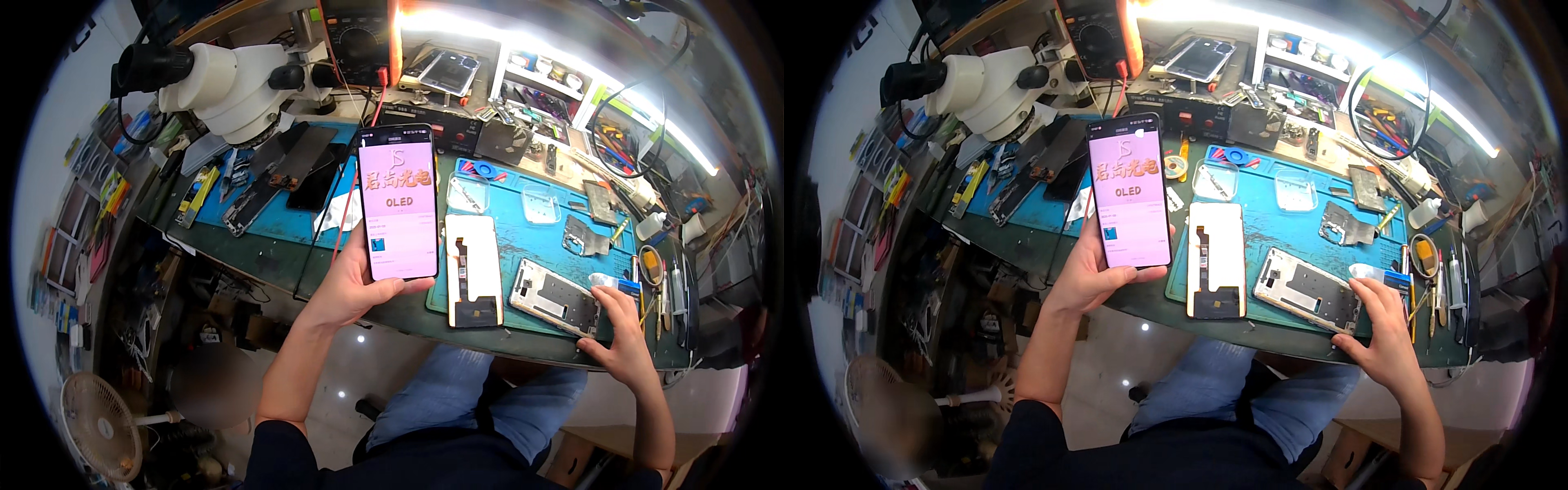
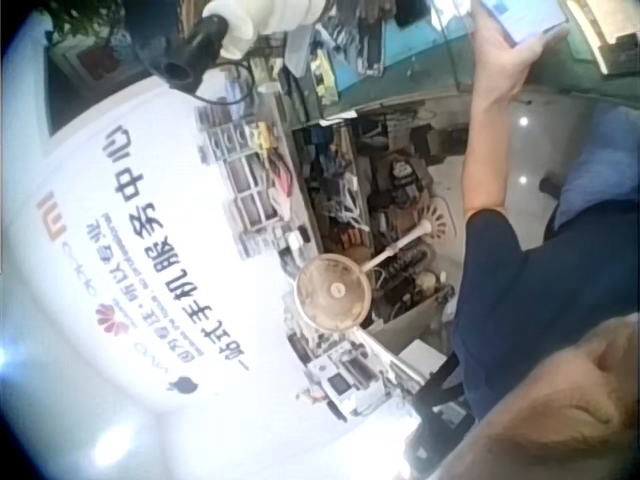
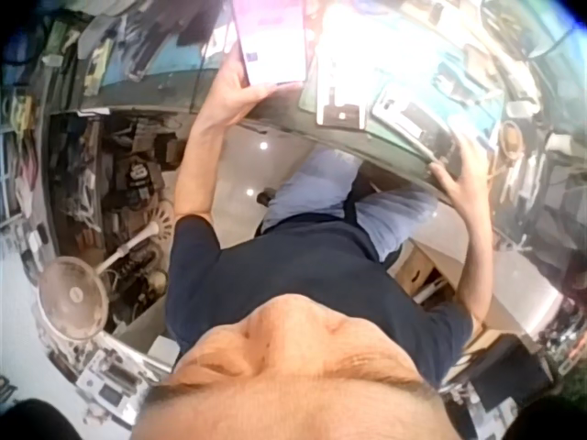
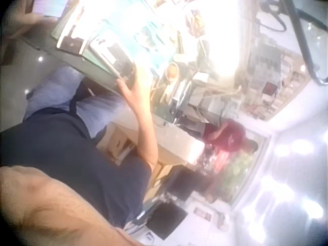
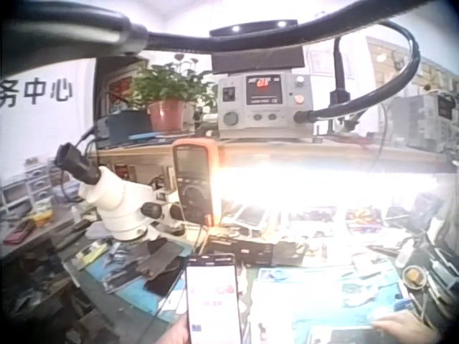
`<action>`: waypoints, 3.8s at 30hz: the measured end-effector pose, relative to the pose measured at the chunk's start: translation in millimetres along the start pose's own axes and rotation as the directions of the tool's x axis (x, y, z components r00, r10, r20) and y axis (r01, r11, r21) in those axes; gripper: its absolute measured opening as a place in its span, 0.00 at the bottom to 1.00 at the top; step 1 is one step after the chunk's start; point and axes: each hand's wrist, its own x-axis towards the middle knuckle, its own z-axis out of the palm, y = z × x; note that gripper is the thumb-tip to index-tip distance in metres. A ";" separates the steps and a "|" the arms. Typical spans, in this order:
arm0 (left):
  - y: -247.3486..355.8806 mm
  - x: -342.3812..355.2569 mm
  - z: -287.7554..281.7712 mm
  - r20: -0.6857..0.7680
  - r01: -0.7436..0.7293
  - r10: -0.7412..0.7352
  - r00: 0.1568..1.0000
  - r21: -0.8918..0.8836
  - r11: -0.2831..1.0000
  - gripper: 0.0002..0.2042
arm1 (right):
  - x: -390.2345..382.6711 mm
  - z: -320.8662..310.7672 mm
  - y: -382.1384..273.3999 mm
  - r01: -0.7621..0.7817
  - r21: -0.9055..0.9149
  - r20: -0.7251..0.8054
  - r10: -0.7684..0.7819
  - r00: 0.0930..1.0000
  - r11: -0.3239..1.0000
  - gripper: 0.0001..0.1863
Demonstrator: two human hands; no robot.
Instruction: The person disassembles a smartphone, removes the back cover, and uses a plastic pry tool to separate the screen assembly from the frame. They then reassemble the device, apply adhesive tape to the edges, and test the screen by powering it on and interacting with the display.
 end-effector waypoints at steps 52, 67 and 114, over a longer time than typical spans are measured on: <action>15.0 -4.6 85.7 0.069 -0.130 0.213 0.975 0.949 0.286 0.18 | -43.8 -41.5 103.0 -0.188 -0.193 -0.485 0.073 0.871 0.963 0.11; -51.1 86.3 168.4 0.580 -0.577 -0.259 0.773 0.811 0.095 0.41 | -64.1 -24.1 104.6 0.359 0.158 -0.742 -0.130 0.658 0.920 0.09; 1.6 104.4 215.0 0.490 -0.458 -0.295 0.820 0.871 0.176 0.39 | -109.1 64.0 40.3 0.216 -0.105 -0.777 -0.216 0.592 0.971 0.15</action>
